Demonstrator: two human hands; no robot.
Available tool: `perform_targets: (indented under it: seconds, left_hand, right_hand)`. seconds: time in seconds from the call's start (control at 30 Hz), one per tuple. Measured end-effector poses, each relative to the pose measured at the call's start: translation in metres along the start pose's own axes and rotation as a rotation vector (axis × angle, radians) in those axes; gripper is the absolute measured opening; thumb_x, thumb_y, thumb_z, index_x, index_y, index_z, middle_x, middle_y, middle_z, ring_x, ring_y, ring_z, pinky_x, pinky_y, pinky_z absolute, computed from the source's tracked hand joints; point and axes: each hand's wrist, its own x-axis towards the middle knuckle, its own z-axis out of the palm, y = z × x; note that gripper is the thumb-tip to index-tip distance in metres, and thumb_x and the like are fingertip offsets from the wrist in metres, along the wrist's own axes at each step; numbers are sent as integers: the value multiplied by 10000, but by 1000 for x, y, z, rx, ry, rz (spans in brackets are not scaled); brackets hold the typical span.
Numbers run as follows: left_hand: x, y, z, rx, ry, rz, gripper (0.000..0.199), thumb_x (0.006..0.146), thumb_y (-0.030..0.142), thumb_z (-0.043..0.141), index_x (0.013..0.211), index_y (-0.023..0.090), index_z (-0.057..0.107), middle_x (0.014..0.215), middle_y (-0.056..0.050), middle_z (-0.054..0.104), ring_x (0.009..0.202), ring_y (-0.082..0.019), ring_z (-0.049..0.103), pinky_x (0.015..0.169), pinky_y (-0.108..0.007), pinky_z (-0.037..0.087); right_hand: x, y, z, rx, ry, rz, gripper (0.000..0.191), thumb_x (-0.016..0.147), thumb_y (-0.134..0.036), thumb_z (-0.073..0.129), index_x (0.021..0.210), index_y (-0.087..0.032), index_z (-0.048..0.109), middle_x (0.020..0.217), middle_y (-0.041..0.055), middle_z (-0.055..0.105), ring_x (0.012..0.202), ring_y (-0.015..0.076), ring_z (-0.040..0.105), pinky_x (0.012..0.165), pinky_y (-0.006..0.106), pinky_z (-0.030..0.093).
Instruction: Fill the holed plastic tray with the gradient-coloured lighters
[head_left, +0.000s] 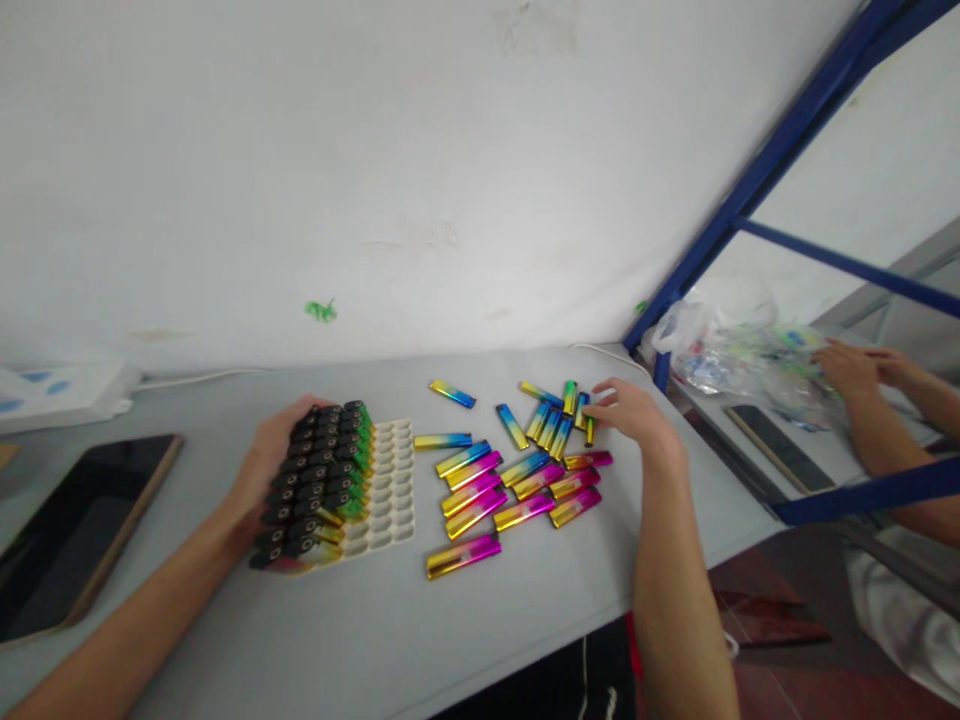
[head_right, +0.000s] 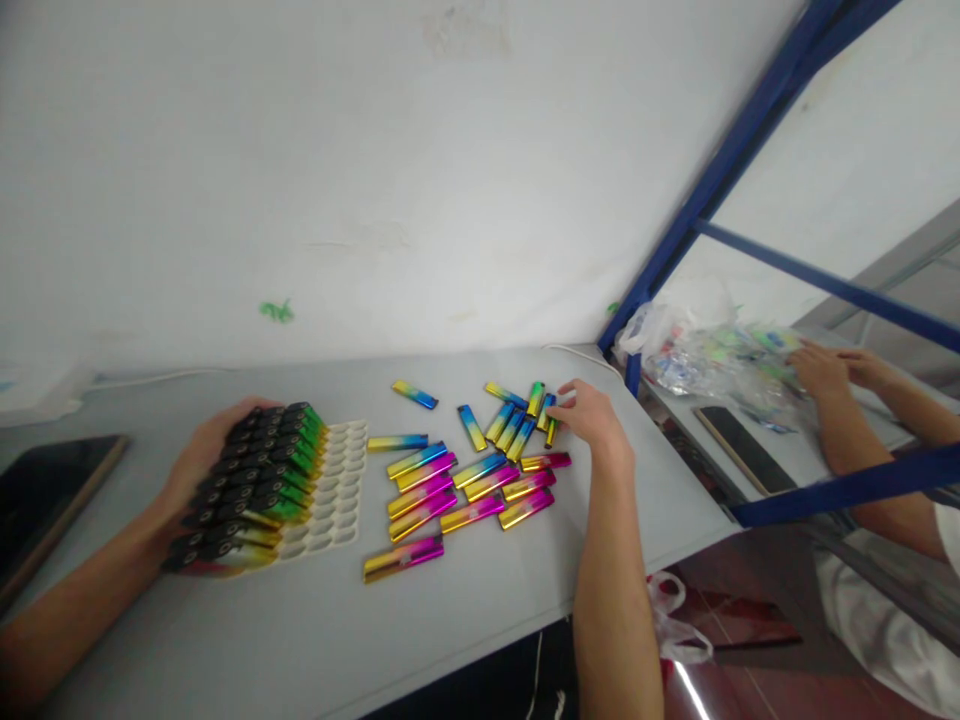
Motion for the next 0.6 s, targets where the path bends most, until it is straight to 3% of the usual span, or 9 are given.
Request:
perform_targets:
  seconds: [0.23,0.33,0.4,0.5,0.6]
  left_hand:
    - [12,-18,-6,-19,-14,10,318,653,516,580,756,220,633,635,32,685,690,-221,632,704,-293,514]
    - [13,-22,-8,-3,-34,43,322,704,504,573,794,207,662,670,34,698,738,-211,637,743,-273,493]
    - [12,-23,-9,2,-40,39,339,713,513,574,812,204,672,674,35,697,744,-206,632,742,-269,487]
    - [11,-22,-8,-33,-46,30,362,717,533,586,815,197,675,678,31,689,730,-202,619,730,-271,489]
    - [11,-26,-8,-84,-60,59,330,737,509,590,793,194,668,689,30,683,718,-195,613,730,-271,494]
  right_hand:
    - [-1,-7,0,-93,119,-87,274,740,-200,773,1012,-166,762,923,78,800,892,244,753,833,342,555]
    - [0,-13,-2,30,205,-125,216,745,-289,785,918,-161,803,916,103,805,948,303,758,914,396,551]
    - [-1,-21,1,212,230,-232,227,766,-329,770,918,-163,804,1025,113,804,1015,308,748,987,417,532]
    - [-11,-44,14,548,91,-428,334,803,-427,765,1016,-170,771,1159,120,775,1074,277,724,998,412,533]
    - [-30,-70,36,818,-269,-496,391,865,-509,735,1112,-212,675,1127,102,773,1001,227,720,882,373,564]
